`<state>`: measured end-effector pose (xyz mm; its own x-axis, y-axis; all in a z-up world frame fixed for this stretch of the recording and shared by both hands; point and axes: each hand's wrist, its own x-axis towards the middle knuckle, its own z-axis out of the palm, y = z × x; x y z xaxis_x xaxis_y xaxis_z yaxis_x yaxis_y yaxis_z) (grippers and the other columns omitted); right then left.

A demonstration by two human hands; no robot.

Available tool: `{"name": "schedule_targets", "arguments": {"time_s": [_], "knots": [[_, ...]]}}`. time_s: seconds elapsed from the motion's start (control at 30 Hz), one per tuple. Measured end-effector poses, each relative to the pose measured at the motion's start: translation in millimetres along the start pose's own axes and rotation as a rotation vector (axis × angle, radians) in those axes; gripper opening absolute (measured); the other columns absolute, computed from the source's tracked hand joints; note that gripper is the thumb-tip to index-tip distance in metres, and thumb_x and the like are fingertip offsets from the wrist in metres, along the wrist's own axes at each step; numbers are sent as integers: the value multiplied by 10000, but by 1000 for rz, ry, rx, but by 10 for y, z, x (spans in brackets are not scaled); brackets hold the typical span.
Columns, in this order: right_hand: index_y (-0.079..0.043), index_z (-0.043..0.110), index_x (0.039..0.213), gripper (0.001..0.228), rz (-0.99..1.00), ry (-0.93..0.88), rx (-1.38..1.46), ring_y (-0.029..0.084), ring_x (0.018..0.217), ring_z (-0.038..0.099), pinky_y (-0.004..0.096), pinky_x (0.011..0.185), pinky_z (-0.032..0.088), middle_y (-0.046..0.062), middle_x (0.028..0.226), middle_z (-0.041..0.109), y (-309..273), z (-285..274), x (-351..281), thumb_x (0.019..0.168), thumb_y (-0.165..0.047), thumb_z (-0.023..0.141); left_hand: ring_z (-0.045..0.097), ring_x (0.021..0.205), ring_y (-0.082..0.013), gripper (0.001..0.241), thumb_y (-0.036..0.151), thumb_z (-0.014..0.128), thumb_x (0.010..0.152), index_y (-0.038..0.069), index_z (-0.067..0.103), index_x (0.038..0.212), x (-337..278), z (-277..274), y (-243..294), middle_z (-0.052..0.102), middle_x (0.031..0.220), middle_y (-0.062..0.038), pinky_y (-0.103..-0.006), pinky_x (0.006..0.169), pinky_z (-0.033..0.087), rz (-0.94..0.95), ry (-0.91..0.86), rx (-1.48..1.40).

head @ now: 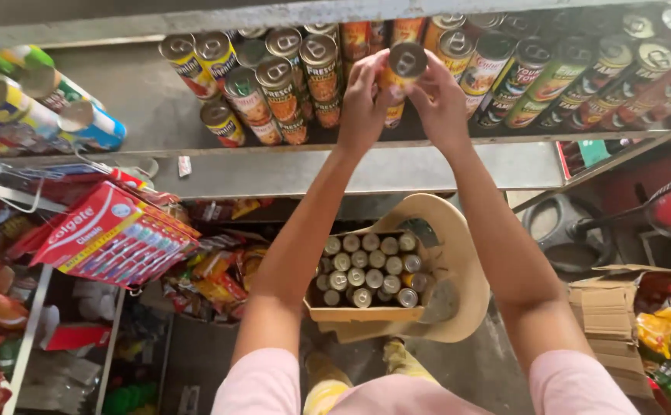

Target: Organizing and restocking various canned goods on grocery store shelves.

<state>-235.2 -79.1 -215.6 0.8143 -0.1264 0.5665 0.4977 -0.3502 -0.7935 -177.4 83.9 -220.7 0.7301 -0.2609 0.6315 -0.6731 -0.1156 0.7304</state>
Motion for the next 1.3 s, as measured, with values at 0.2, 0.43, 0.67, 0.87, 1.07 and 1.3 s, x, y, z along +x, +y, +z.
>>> {"name": "schedule_targets", "arguments": {"time_s": [0.2,0.43,0.67,0.87,1.07,1.3], "knots": [[12,488,1506,512,62,21,11,170,1144,712,296,970,588,134,1283,724,475,136,54,1026,7,666,586,1331,-247,508,73,655,998,38,482,1474,-54,252,-559,552,1416,-123,-367,1066,564,-109,25,-229],[42,642,1246,305,95,32,-156,214,1049,766,322,870,607,162,1118,772,897,287,-254,952,13,713,637,1168,-226,415,77,705,976,20,560,1360,-424,364,-860,633,1251,-153,-368,985,553,-159,83,-106],[28,675,1148,255,143,112,-234,252,967,784,337,801,613,169,1033,775,1246,533,-318,915,-34,760,733,937,-242,299,15,735,890,19,574,1142,-628,480,-1184,691,1035,-140,-342,823,594,-249,172,-1],[22,674,1141,243,-4,208,-233,265,939,758,344,787,593,168,1035,739,1373,635,-48,919,-34,755,710,920,-302,312,15,739,856,17,568,1117,-173,407,-1371,655,1009,-175,-390,771,576,-144,175,127],[2,639,1327,408,-77,133,-358,321,956,723,359,809,568,226,1157,707,1294,594,-240,925,4,709,713,913,-338,233,55,702,918,18,546,1088,-292,438,-1517,686,947,-178,-423,772,553,-142,87,146],[-4,568,1425,552,-192,13,-374,391,1229,645,398,1018,525,262,1318,653,1306,572,-214,890,16,704,711,967,-345,188,30,621,960,17,596,1146,-300,442,-1611,697,1049,-196,-418,837,560,8,103,135]]}}
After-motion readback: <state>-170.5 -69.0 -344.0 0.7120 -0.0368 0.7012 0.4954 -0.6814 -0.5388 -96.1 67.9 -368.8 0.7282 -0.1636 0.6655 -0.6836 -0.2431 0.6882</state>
